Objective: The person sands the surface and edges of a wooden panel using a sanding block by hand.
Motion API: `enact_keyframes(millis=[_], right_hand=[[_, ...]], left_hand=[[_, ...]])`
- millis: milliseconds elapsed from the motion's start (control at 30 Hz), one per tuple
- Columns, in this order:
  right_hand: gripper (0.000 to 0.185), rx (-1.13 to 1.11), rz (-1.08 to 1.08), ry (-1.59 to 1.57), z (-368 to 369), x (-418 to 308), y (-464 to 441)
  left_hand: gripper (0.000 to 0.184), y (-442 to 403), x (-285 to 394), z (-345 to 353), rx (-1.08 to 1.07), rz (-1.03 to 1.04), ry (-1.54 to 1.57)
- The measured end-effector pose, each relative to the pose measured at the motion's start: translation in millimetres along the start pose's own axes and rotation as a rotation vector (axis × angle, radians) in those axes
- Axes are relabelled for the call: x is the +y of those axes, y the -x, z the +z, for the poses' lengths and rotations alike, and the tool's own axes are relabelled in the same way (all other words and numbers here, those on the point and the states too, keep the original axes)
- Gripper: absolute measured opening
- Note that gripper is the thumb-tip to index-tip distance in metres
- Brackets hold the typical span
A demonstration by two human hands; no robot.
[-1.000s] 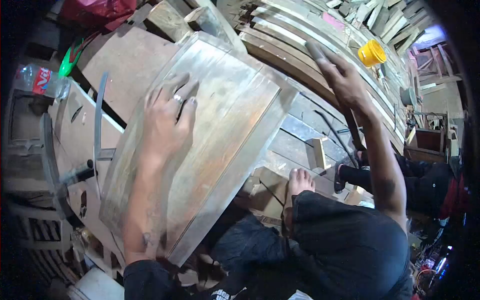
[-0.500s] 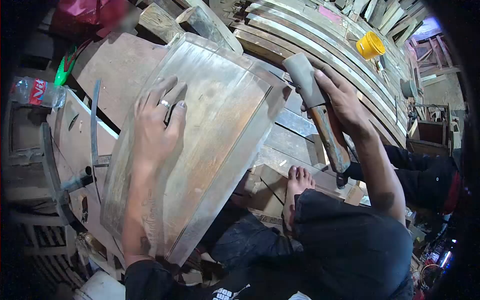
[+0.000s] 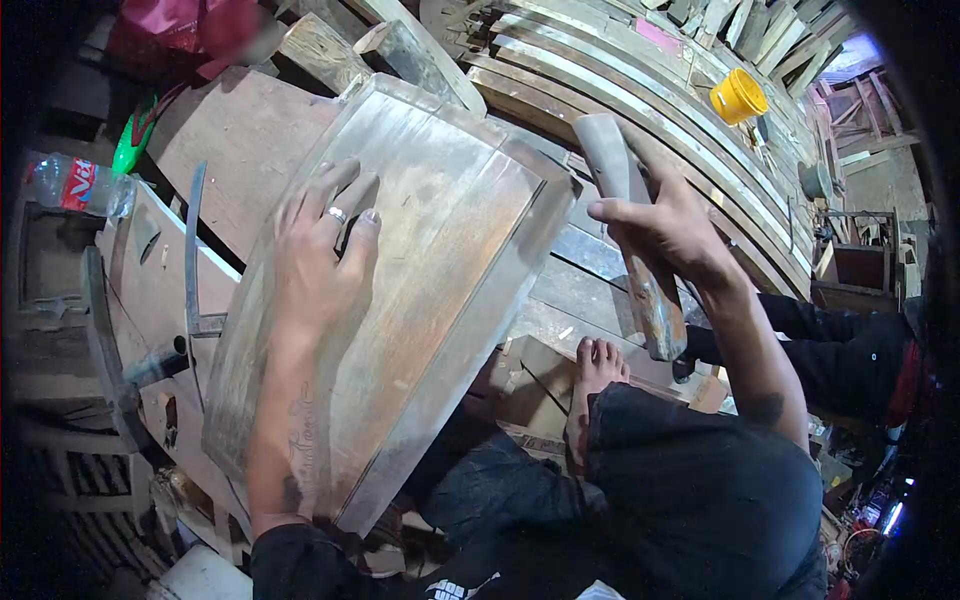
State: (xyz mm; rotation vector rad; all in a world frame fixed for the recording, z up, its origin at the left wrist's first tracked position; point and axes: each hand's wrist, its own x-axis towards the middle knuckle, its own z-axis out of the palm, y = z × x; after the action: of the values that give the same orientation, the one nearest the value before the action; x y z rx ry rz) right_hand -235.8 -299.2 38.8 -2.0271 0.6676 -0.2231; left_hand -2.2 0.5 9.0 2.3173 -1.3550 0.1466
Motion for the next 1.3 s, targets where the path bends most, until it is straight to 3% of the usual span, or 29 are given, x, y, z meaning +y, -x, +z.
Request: enact_keyframes(millis=[133,200,267,367,467,533,667,867,1033,1267,1300], right_hand=[[0.102,0.004,-0.044,-0.008,-1.7,-2.7,0.2],[0.096,-0.181,0.304,-0.217,-7.3,-12.0,2.0],[0.089,-0.199,0.292,-0.246,-4.3,1.1,0.0],[0.080,-0.079,0.013,-0.126,2.8,7.3,0.3],[0.080,-0.067,0.015,-0.130,8.2,5.9,1.4],[0.081,-0.150,0.130,-0.128,8.9,-9.9,5.0],[0.077,-0.208,0.022,-0.017,14.5,-12.6,7.1],[0.073,-0.116,-0.047,0.111,13.7,-5.7,4.7],[0.050,-0.125,-0.048,-0.028,15.5,-12.3,8.6],[0.051,-0.170,0.040,-0.128,12.7,-8.1,11.7],[0.053,-0.159,-0.022,-0.117,12.3,-7.7,11.9]], left_hand=[[0.040,0.0,1.4,-0.6,0.002,-0.007,0.002],[0.040,-0.5,1.0,-0.6,0.006,0.004,0.011],[0.039,-1.3,2.6,-0.7,0.010,-0.001,0.017],[0.040,-0.4,-0.8,1.0,-0.021,-0.042,0.043],[0.040,-0.1,1.0,0.0,-0.026,-0.053,0.051],[0.040,0.6,1.6,-0.7,-0.024,-0.055,0.040],[0.042,-0.1,0.7,-1.9,-0.020,-0.006,-0.015],[0.041,0.0,-1.1,2.0,0.004,-0.022,0.062],[0.041,-0.8,5.2,-1.3,-0.013,-0.058,0.045],[0.042,-0.3,0.1,2.1,-0.003,-0.030,0.057],[0.041,-0.6,1.2,-0.3,-0.014,-0.027,0.052]])
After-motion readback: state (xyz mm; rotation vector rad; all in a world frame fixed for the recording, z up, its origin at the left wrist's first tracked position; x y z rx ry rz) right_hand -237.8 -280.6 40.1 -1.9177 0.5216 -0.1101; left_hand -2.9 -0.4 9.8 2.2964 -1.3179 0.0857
